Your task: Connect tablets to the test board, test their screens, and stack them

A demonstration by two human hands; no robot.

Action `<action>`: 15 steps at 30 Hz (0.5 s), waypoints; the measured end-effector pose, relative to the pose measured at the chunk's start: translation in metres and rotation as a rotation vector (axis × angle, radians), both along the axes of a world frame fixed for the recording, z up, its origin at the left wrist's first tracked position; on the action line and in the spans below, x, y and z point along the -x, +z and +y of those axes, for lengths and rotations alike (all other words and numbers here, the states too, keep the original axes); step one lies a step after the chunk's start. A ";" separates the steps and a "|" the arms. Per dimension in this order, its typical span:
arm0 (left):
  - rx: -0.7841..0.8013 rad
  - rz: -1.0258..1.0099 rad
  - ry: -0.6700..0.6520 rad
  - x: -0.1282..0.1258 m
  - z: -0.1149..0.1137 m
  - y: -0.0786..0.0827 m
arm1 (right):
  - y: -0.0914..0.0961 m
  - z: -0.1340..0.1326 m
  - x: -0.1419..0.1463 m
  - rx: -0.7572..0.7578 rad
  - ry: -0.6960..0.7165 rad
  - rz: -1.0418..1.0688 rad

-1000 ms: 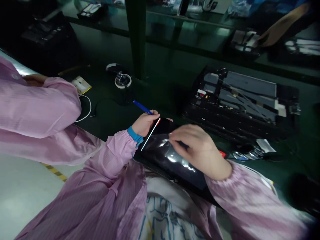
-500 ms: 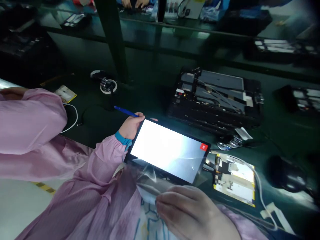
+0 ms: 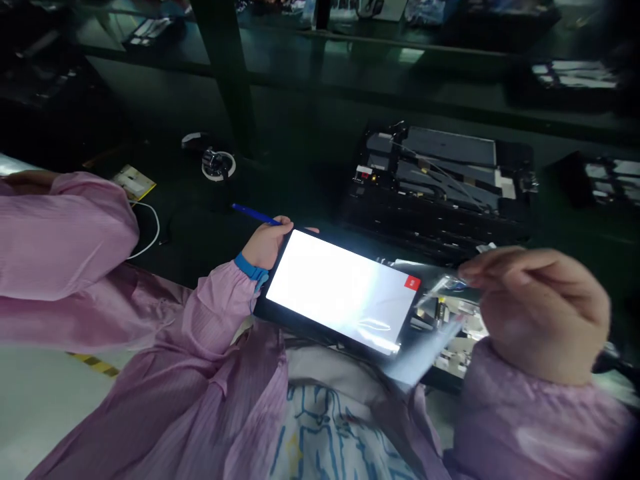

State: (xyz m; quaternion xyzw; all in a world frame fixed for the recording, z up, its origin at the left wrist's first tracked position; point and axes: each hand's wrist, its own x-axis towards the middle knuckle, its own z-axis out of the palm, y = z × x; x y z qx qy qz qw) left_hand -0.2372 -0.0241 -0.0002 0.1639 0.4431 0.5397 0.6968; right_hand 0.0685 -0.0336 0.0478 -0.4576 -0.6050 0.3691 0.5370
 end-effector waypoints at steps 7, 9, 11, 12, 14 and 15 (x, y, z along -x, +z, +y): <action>0.005 0.010 0.009 -0.001 0.001 -0.004 | 0.002 0.041 -0.005 -0.043 -0.167 0.182; 0.002 0.022 -0.010 0.001 0.001 -0.006 | 0.004 0.044 -0.004 -0.079 -0.197 0.196; -0.019 0.048 -0.044 0.003 0.001 -0.008 | 0.006 0.040 -0.001 -0.068 -0.190 0.229; -0.035 0.065 -0.067 0.004 0.002 -0.008 | 0.007 0.036 0.001 -0.052 -0.165 0.238; -0.063 0.111 -0.108 0.005 0.002 -0.009 | 0.008 0.024 0.005 -0.011 -0.073 0.220; -0.070 0.134 -0.121 0.005 0.002 -0.009 | 0.008 0.016 0.008 0.011 -0.011 0.201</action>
